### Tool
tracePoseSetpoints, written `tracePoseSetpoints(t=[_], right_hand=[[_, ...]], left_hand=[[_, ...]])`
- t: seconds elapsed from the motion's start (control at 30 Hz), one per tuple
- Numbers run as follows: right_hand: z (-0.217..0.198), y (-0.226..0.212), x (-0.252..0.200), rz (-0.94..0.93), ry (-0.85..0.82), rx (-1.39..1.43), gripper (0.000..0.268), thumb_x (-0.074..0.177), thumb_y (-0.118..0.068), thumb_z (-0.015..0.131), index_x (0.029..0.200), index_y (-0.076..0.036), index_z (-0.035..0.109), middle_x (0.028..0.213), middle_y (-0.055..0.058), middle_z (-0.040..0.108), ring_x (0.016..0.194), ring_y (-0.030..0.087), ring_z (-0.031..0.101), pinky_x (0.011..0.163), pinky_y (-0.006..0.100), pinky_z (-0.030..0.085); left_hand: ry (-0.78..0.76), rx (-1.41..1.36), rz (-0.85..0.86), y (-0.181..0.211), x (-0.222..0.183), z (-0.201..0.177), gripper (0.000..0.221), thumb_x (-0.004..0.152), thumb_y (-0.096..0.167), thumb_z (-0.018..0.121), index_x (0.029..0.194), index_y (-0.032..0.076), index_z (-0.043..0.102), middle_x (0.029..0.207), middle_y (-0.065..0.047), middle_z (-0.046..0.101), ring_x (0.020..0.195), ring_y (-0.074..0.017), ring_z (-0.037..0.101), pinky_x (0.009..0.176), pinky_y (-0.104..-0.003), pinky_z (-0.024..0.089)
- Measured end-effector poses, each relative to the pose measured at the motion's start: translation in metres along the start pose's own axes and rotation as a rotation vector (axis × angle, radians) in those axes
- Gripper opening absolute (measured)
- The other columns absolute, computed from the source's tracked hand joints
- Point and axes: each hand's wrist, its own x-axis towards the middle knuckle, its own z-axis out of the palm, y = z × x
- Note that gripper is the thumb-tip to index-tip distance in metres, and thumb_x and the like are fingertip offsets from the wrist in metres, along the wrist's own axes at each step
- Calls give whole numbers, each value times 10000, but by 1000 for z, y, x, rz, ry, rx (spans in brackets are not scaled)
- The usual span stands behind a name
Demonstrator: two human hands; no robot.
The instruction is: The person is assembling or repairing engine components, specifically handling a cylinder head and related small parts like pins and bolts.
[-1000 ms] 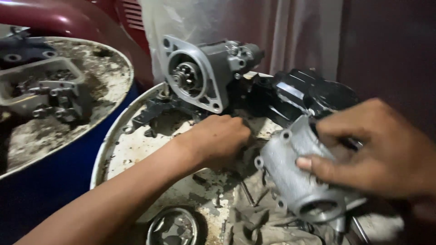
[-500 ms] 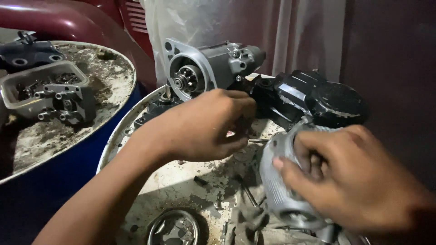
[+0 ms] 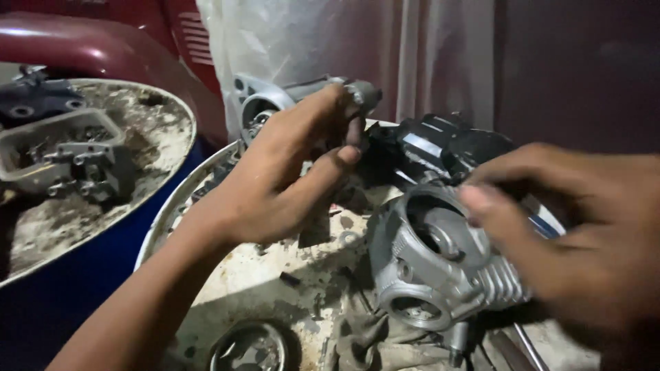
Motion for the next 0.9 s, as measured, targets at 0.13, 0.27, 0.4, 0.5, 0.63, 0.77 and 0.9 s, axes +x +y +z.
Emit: tracePoseSetpoints(t=[0.13,0.27,0.4,0.5,0.63,0.77,0.9], right_hand=[[-22,35,-3,-62,-67,14,189,853,-248,637,799,-159,795,637,-63,800,561,58,773,516,194,563],[-22,61,4,-295,-444,194,365,757,-409,821,1032,-172,787,947,-51,874,859,97,878,779,258,707],[-21,64,10,-202,-504,211,366,726,-373,890,1042,-212,799,949,-90,886,803,56,857,702,244,663],[-19,55,9,-220,-356,213,365,690,-313,884,1006,-157,788,913,-42,875,805,79,867,738,220,715],[-15,28,10,-356,-112,160,315,705,-210,880,928,-54,722,849,49,806,736,140,810,709,231,687],[-6,10,9,-427,-50,197,293,737,-148,879,967,-39,733,905,112,757,771,153,777,675,198,659],[-4,6,8,-410,-32,208,177,808,-21,800,964,2,719,901,122,779,767,180,795,704,223,661]], left_hand=[[-70,-231,-31,3,0,4,94,1056,144,397,1027,85,464,942,-47,559,837,-144,657,813,-254,646],[-238,-525,-125,2,0,5,148,1023,263,508,1016,115,524,883,16,511,732,-85,497,625,-226,474],[-310,-731,-207,-2,1,12,159,1020,224,580,1037,67,558,877,-18,560,727,-115,601,646,-255,575],[-317,-732,-179,-2,2,17,142,1030,215,585,1044,74,586,913,-24,597,757,-113,599,649,-244,538],[-297,-793,-204,-1,4,21,123,1019,189,609,1048,69,598,918,-22,584,755,-112,606,664,-241,588],[-231,-801,-148,-2,2,33,88,1027,175,606,1040,88,614,898,3,584,751,-97,565,667,-241,524],[-130,-772,-159,-1,3,45,122,1011,197,636,1053,83,646,954,-26,635,784,-114,594,674,-245,532]])
